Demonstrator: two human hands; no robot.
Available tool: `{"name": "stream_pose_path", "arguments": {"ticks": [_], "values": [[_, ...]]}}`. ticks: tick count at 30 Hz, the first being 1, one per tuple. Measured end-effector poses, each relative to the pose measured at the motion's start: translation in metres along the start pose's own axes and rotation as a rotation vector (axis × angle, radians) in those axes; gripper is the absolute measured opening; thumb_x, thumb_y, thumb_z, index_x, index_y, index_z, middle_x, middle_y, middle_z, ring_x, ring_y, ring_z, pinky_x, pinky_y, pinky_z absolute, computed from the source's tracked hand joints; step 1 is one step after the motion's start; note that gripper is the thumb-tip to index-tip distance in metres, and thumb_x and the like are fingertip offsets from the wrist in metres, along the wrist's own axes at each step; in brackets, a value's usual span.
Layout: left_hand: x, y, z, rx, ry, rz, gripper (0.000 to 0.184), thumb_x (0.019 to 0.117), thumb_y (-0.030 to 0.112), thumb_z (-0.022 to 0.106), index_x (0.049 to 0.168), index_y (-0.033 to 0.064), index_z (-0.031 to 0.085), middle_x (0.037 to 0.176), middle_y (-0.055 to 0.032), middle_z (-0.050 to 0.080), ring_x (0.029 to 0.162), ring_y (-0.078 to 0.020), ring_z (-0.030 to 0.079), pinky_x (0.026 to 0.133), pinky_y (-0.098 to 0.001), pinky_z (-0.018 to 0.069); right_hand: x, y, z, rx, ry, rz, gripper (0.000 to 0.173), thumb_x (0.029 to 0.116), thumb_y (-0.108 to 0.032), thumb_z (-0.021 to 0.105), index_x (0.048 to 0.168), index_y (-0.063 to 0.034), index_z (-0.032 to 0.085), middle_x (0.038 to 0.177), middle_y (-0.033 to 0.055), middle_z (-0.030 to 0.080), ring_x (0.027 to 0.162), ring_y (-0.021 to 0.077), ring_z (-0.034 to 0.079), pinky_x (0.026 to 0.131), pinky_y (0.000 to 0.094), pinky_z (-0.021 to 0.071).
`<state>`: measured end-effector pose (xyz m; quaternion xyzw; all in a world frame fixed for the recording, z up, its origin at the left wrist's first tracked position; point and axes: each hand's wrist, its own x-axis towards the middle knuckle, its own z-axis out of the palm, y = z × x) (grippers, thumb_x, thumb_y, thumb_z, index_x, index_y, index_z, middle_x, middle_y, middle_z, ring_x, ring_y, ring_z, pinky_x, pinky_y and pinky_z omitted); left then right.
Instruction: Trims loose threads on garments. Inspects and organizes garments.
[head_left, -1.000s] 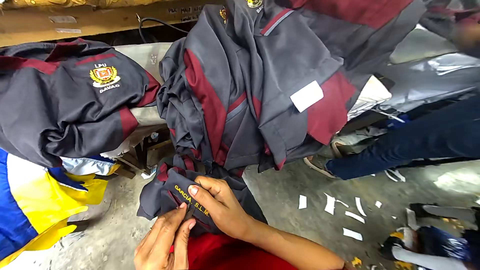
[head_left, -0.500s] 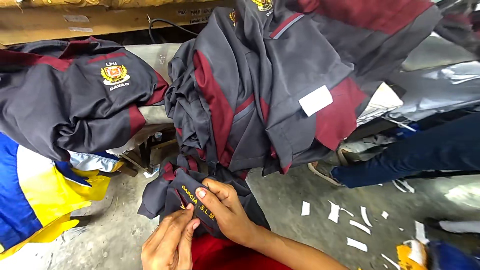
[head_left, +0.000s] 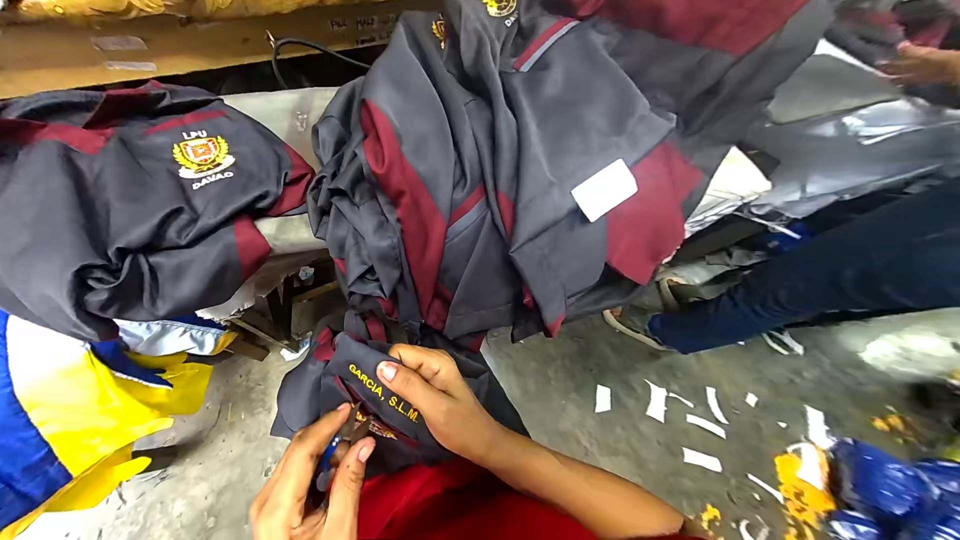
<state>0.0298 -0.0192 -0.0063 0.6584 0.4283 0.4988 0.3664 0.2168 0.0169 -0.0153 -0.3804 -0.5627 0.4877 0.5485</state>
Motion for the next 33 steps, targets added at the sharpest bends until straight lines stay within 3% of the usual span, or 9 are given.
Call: {"name": "stream_pose_path", "arguments": {"ticks": [2,4,8,13,16,20,24,28,33], "values": [[0.006,0.005,-0.001,-0.101,-0.023,-0.072,0.062,0.0899,0.015,0.078,0.14,-0.0071,0.049,0.092,0.0033,0.071,0.073,-0.0026,0.066,0.065,-0.0191,0.0584,0.002,-0.001,-0.003,0.024,-0.046,0.001,0.029,0.1056,-0.01,0.048,0.08,-0.0021,0.06,0.07,-0.002,0.055,0.066,0.0002,0.053,0.061,0.0173,0.0444],[0.014,0.002,0.002,-0.157,-0.032,-0.161,0.083,0.0852,0.021,0.081,0.147,-0.0124,0.038,0.082,0.0052,0.064,0.064,-0.0014,0.058,0.057,-0.0165,0.0521,0.003,-0.001,-0.006,0.049,-0.107,0.002,0.029,0.1056,-0.01,0.049,0.08,-0.0013,0.06,0.07,-0.0017,0.055,0.066,0.0009,0.054,0.061,0.018,0.0445],[0.029,-0.017,0.013,-0.385,0.029,-0.285,0.049,0.0833,0.013,0.082,0.122,-0.0009,0.056,0.07,0.0027,0.065,0.049,-0.0018,0.054,0.043,-0.0159,0.0457,0.005,-0.001,-0.016,0.099,-0.207,0.006,0.028,0.1053,-0.013,0.049,0.083,-0.0022,0.062,0.07,-0.0054,0.053,0.066,-0.0023,0.051,0.061,0.0161,0.0416],[0.041,-0.024,0.016,-0.449,0.076,-0.315,0.025,0.0882,0.003,0.073,0.108,0.0031,0.059,0.068,0.0007,0.063,0.044,-0.0014,0.05,0.039,-0.015,0.0436,-0.002,-0.002,-0.047,0.054,-0.364,0.004,0.029,0.1028,-0.017,0.055,0.117,0.0065,0.063,0.094,0.0025,0.066,0.085,0.0008,0.061,0.077,0.0188,0.0515],[0.042,-0.026,0.019,-0.449,0.072,-0.29,0.031,0.0875,0.002,0.074,0.114,-0.0004,0.059,0.07,-0.0007,0.065,0.045,-0.0029,0.052,0.04,-0.0157,0.045,-0.008,-0.002,-0.047,-0.049,-0.22,0.026,0.019,0.103,-0.011,0.054,0.101,0.0029,0.066,0.078,-0.0005,0.061,0.071,-0.0004,0.056,0.065,0.0172,0.0469],[0.04,-0.015,0.012,-0.275,0.046,-0.187,0.05,0.0908,0.007,0.07,0.132,-0.0046,0.045,0.079,0.0027,0.067,0.058,-0.0045,0.062,0.05,-0.0176,0.0536,-0.008,-0.001,-0.041,0.023,-0.089,0.056,0.016,0.1022,-0.008,0.053,0.095,0.0004,0.065,0.077,-0.0023,0.062,0.071,0.0,0.058,0.066,0.0181,0.0492],[0.026,0.005,-0.001,-0.097,-0.093,-0.102,0.026,0.1005,0.012,0.063,0.124,0.0001,0.06,0.095,0.0051,0.073,0.072,-0.0017,0.067,0.061,-0.0174,0.0566,-0.008,-0.004,-0.038,0.017,-0.072,0.032,0.016,0.1017,-0.007,0.054,0.096,0.0024,0.066,0.077,-0.0012,0.063,0.071,-0.0005,0.059,0.066,0.0174,0.0496],[0.011,0.017,0.004,-0.028,-0.204,-0.109,0.028,0.0962,0.01,0.069,0.121,-0.0022,0.064,0.095,0.0002,0.074,0.075,-0.0027,0.068,0.067,-0.0208,0.06,-0.007,-0.008,-0.034,-0.028,-0.069,0.016,0.017,0.1017,-0.007,0.054,0.096,0.0033,0.066,0.077,-0.0004,0.063,0.071,-0.0011,0.058,0.065,0.0164,0.0484],[0.004,0.017,0.014,0.139,-0.181,-0.076,0.029,0.0943,0.015,0.073,0.113,-0.007,0.066,0.092,-0.0052,0.073,0.076,-0.0014,0.067,0.07,-0.018,0.0587,-0.007,-0.012,-0.031,-0.045,-0.049,0.028,0.016,0.1017,-0.008,0.055,0.097,0.0028,0.067,0.079,0.0001,0.064,0.072,-0.0008,0.059,0.066,0.0166,0.0496]]}}
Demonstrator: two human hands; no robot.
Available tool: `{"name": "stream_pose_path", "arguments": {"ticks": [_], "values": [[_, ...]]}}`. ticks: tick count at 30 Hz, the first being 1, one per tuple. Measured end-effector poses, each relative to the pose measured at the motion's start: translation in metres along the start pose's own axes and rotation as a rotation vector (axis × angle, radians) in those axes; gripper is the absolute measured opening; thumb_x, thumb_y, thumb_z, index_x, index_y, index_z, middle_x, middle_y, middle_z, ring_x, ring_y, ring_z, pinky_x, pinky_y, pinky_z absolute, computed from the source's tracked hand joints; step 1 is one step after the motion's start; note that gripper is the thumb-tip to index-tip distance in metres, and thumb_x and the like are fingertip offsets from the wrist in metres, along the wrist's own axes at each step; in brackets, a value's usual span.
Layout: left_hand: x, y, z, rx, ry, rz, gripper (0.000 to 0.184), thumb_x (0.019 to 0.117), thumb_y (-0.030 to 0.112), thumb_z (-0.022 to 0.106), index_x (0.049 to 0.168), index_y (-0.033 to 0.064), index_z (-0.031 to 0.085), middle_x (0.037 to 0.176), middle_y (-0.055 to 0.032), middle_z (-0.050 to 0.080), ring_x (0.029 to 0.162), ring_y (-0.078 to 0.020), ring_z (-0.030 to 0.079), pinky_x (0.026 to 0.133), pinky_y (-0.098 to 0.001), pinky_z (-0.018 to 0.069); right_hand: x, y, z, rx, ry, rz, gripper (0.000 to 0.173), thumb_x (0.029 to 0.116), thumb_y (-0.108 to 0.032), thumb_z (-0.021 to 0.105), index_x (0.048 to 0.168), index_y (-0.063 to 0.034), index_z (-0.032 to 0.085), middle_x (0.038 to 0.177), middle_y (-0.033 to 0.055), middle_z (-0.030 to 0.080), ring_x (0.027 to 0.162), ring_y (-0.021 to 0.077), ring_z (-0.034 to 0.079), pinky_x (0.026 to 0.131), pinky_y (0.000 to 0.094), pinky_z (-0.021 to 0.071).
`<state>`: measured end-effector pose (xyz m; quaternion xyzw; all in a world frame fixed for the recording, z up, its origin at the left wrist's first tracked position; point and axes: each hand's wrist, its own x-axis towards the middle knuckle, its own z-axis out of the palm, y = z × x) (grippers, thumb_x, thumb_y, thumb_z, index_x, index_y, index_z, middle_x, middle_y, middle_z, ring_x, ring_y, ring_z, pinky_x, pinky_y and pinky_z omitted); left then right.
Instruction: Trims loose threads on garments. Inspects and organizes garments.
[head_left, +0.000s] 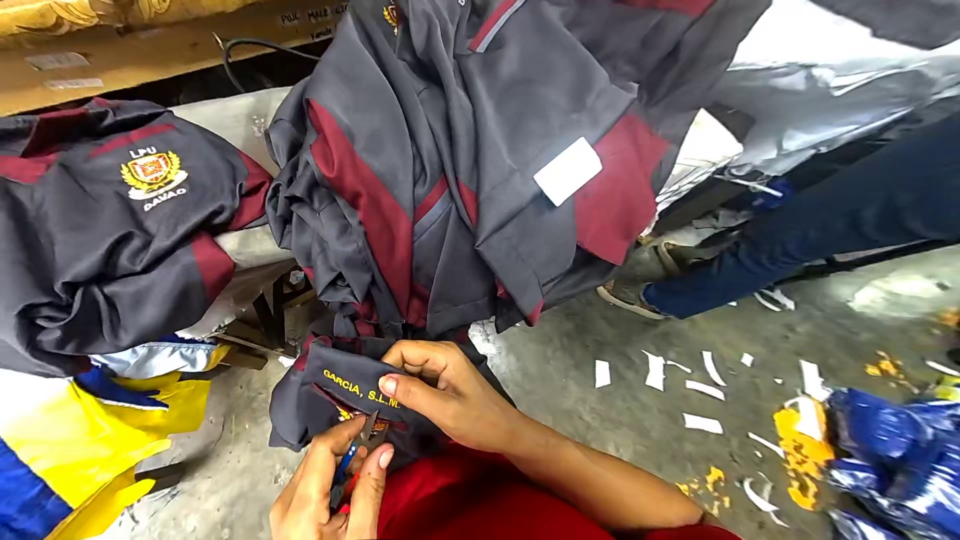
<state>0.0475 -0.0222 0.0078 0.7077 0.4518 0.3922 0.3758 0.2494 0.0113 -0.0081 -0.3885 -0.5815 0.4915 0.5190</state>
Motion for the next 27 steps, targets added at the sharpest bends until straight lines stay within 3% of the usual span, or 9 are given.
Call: {"name": "stream_pose_path", "arguments": {"ticks": [9,27], "values": [[0.0002,-0.0065,0.0056,-0.006,0.032,-0.004,0.027,0.0952,0.016,0.072,0.111,-0.0058,0.066,0.086,-0.0032,0.071,0.068,-0.0023,0.066,0.062,-0.018,0.0582,-0.0023,0.0014,0.0006,0.026,-0.034,0.032,0.014,0.1015,-0.008,0.057,0.099,0.0026,0.066,0.08,0.0001,0.065,0.071,-0.0003,0.059,0.065,0.0168,0.0499],[0.0,-0.0098,0.005,-0.025,0.019,0.006,0.028,0.0959,0.017,0.072,0.113,-0.0051,0.067,0.089,-0.004,0.073,0.071,-0.0028,0.067,0.064,-0.0187,0.0589,-0.0038,0.0017,0.0039,0.026,-0.004,0.037,0.017,0.1024,-0.009,0.056,0.097,0.0023,0.067,0.079,-0.0004,0.066,0.071,-0.0003,0.06,0.066,0.0172,0.051]]}}
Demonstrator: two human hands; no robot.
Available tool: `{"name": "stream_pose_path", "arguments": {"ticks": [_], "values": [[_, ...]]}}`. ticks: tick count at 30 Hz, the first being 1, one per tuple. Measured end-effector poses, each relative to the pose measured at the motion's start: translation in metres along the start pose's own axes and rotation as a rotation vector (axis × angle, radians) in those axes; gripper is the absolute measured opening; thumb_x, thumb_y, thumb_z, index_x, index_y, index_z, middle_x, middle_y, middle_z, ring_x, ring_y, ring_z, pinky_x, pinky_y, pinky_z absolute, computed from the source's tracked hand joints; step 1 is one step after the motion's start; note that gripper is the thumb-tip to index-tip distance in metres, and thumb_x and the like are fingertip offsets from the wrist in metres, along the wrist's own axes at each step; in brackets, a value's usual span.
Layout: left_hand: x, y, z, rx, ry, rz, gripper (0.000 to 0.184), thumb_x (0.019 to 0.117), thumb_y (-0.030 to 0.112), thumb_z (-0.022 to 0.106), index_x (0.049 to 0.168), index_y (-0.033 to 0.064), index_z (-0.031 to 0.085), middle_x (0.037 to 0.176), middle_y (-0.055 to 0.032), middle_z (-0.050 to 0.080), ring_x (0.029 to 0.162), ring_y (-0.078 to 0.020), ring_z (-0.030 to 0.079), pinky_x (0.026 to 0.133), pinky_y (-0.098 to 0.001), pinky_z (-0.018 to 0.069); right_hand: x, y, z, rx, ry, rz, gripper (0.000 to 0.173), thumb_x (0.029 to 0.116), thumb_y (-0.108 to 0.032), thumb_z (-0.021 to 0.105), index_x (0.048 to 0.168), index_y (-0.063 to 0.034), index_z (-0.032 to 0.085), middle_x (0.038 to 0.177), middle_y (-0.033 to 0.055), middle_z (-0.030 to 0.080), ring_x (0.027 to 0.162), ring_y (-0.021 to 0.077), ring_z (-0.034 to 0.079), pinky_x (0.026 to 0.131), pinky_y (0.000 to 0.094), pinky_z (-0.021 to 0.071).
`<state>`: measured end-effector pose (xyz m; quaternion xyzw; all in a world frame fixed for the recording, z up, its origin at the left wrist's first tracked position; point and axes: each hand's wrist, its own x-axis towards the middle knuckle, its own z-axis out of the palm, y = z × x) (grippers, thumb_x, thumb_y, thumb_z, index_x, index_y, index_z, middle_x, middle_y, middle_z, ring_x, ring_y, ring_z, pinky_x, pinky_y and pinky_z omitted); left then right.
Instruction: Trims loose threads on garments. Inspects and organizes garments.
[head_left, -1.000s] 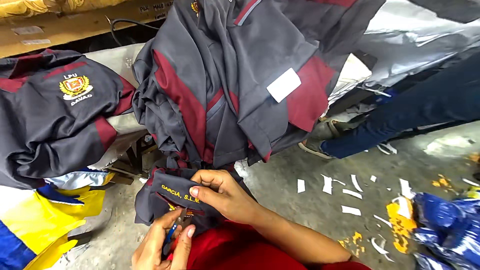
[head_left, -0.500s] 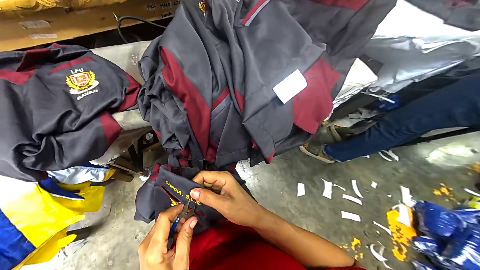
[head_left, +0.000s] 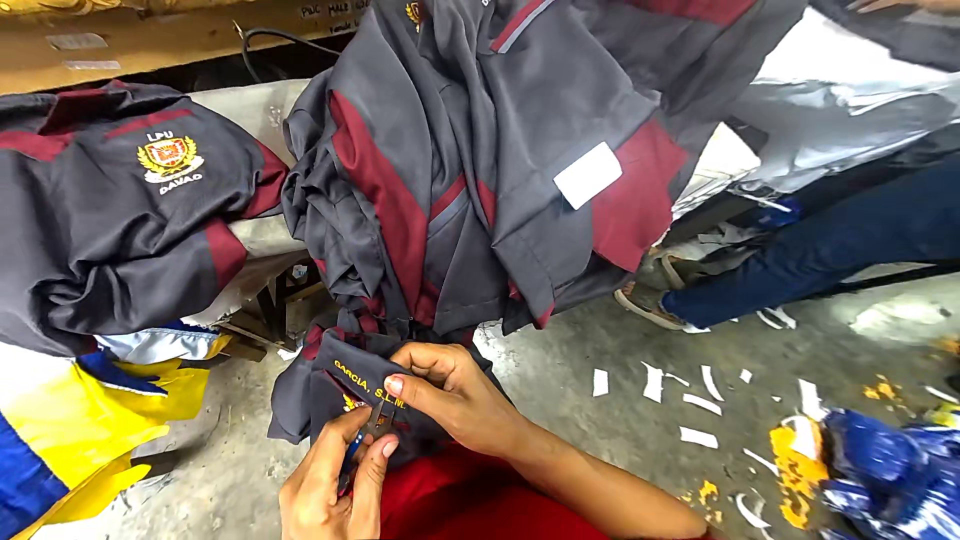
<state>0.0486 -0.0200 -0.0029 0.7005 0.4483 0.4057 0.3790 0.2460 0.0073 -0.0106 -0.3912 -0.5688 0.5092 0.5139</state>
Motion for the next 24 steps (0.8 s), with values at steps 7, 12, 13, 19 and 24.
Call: {"name": "stream_pose_path", "arguments": {"ticks": [7,12,13,19,24], "values": [[-0.0009,0.0022,-0.0001,0.033,0.003,-0.001,0.028,0.0955,0.016,0.072,0.113,-0.0054,0.067,0.09,-0.0047,0.073,0.071,-0.0024,0.066,0.064,-0.0183,0.0582,-0.0017,0.0001,0.0016,-0.022,0.007,-0.016,0.017,0.1023,-0.009,0.056,0.096,0.0024,0.067,0.079,0.0,0.065,0.071,-0.0004,0.06,0.065,0.0169,0.0502],[-0.0001,0.0032,0.002,-0.025,0.017,-0.019,0.025,0.0952,0.014,0.072,0.111,-0.0047,0.067,0.088,-0.0034,0.072,0.068,-0.0034,0.067,0.062,-0.0189,0.0588,-0.0041,-0.0006,0.0042,-0.026,0.025,-0.023,0.015,0.1022,-0.007,0.056,0.098,0.0026,0.067,0.08,0.0003,0.066,0.073,0.0,0.061,0.067,0.0168,0.0513],[0.0001,0.0032,0.0024,-0.071,0.019,-0.028,0.024,0.0952,0.013,0.072,0.111,-0.0041,0.066,0.087,-0.0026,0.073,0.067,-0.0038,0.067,0.061,-0.0191,0.0587,-0.0045,-0.0007,0.0045,-0.014,0.028,-0.022,0.015,0.1022,-0.007,0.056,0.098,0.0026,0.067,0.081,0.0003,0.066,0.073,0.0,0.062,0.067,0.0169,0.0516],[0.0014,0.0004,0.005,-0.247,0.031,-0.022,0.021,0.0959,0.009,0.07,0.113,-0.0014,0.066,0.087,0.0,0.074,0.068,-0.0041,0.068,0.062,-0.0184,0.059,-0.0049,0.0005,0.0061,0.068,0.053,-0.013,0.014,0.1023,-0.006,0.056,0.098,0.0025,0.066,0.081,-0.0005,0.066,0.074,0.0006,0.062,0.068,0.0181,0.0528],[-0.0017,-0.0054,0.0068,-0.051,0.079,0.045,0.026,0.0948,0.015,0.073,0.111,-0.0043,0.068,0.089,-0.0034,0.073,0.071,-0.0032,0.068,0.065,-0.0186,0.0601,-0.0052,0.0009,0.0081,0.057,0.057,-0.009,0.014,0.1022,-0.006,0.056,0.098,0.0026,0.066,0.081,0.0004,0.066,0.074,0.0011,0.062,0.068,0.0181,0.0527]]}}
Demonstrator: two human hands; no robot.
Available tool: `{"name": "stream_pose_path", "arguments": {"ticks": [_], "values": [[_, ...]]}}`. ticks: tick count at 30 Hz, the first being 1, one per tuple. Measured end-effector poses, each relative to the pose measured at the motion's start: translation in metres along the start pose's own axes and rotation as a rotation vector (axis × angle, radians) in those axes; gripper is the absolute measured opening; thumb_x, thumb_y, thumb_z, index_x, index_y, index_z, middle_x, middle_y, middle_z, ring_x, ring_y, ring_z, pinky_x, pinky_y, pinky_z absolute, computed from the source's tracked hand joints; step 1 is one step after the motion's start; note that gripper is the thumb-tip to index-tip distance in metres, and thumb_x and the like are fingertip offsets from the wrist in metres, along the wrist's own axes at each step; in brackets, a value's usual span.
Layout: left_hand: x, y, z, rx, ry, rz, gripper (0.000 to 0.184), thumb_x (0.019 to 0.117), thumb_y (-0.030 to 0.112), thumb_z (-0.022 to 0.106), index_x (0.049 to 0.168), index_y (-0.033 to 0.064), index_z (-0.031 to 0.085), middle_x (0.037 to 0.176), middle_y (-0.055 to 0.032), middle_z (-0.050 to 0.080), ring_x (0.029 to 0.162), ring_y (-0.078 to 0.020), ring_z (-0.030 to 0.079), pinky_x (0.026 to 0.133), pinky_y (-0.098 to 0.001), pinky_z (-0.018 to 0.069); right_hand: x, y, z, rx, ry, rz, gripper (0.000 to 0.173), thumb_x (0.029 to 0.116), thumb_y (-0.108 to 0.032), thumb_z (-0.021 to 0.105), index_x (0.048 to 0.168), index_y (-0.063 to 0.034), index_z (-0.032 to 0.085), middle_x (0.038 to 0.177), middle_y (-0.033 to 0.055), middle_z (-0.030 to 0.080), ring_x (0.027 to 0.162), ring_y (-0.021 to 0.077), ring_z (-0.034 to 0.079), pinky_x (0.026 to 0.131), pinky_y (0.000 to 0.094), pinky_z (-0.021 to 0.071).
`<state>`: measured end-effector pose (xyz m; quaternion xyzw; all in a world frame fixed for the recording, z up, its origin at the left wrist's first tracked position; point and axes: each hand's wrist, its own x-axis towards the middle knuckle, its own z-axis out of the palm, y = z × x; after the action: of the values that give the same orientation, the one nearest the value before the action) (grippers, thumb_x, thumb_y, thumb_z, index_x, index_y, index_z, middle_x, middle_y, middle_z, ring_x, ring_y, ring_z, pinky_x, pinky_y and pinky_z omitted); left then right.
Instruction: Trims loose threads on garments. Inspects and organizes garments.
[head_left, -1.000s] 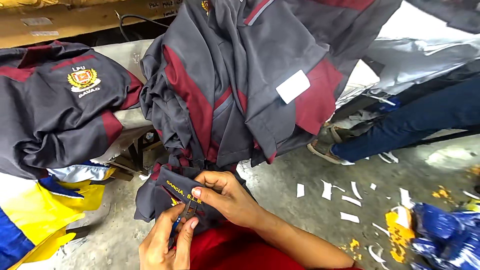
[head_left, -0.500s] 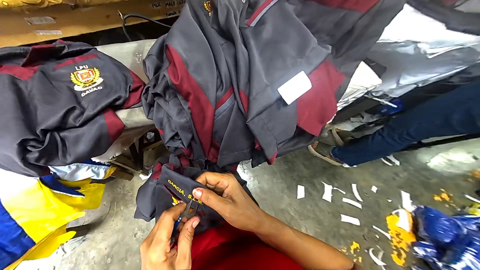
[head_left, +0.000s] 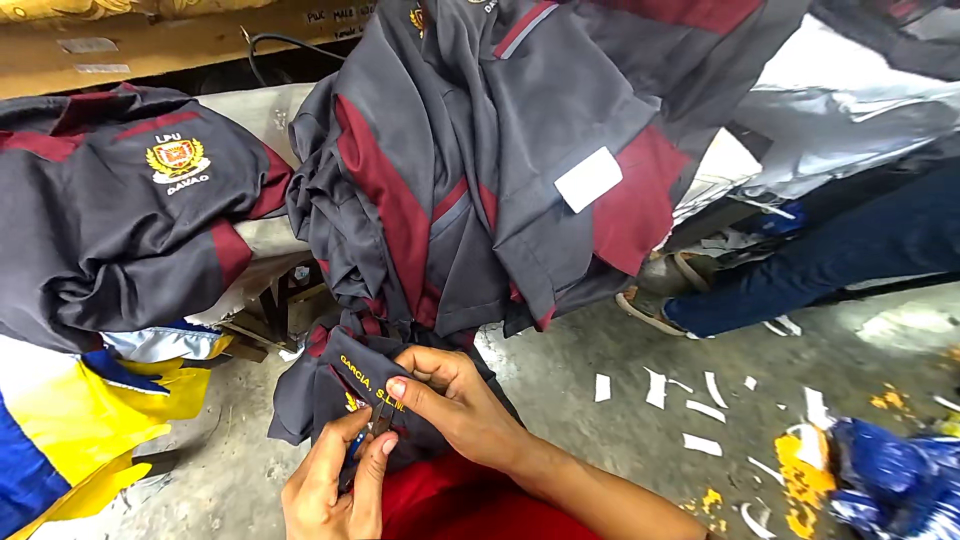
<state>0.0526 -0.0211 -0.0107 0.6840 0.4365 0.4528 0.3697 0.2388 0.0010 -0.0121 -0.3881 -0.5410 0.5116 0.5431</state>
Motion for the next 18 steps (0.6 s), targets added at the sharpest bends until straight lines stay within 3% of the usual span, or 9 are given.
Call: {"name": "stream_pose_path", "arguments": {"ticks": [3,8,13,18], "values": [[0.0003,0.0003,0.0001,0.014,0.014,0.008,0.024,0.095,0.014,0.072,0.109,-0.0043,0.068,0.089,-0.0038,0.073,0.069,-0.0029,0.068,0.064,-0.0182,0.0597,-0.0006,-0.0006,0.0018,-0.027,0.0,-0.007,0.015,0.1027,-0.008,0.056,0.098,0.0023,0.066,0.08,-0.0002,0.065,0.072,0.0003,0.061,0.066,0.0173,0.0514],[0.0044,0.005,-0.0002,-0.205,-0.004,-0.092,0.015,0.0948,0.009,0.071,0.107,0.0017,0.066,0.083,0.0017,0.073,0.063,-0.0032,0.067,0.057,-0.0175,0.0582,-0.0018,-0.0007,0.0022,-0.027,-0.004,-0.015,0.015,0.1026,-0.008,0.056,0.097,0.002,0.065,0.079,-0.0003,0.064,0.072,0.0,0.06,0.066,0.0171,0.0509],[0.0043,0.0043,0.0006,-0.12,0.028,-0.071,0.013,0.0943,0.009,0.072,0.102,0.0007,0.067,0.081,0.0012,0.073,0.061,-0.0025,0.066,0.056,-0.0169,0.0573,-0.0029,-0.0002,0.0041,-0.029,-0.006,-0.02,0.014,0.1023,-0.007,0.057,0.097,0.0018,0.065,0.079,-0.0002,0.064,0.072,0.0004,0.061,0.066,0.017,0.051],[0.0081,0.0093,-0.0026,-0.213,-0.012,-0.151,0.007,0.0939,0.005,0.07,0.1,0.0035,0.066,0.077,0.0031,0.072,0.058,-0.0021,0.065,0.052,-0.0162,0.0551,-0.004,0.0014,0.0038,-0.005,-0.022,-0.011,0.014,0.1022,-0.008,0.057,0.096,0.0017,0.065,0.079,-0.0009,0.064,0.071,-0.0004,0.06,0.066,0.0167,0.0502]]}}
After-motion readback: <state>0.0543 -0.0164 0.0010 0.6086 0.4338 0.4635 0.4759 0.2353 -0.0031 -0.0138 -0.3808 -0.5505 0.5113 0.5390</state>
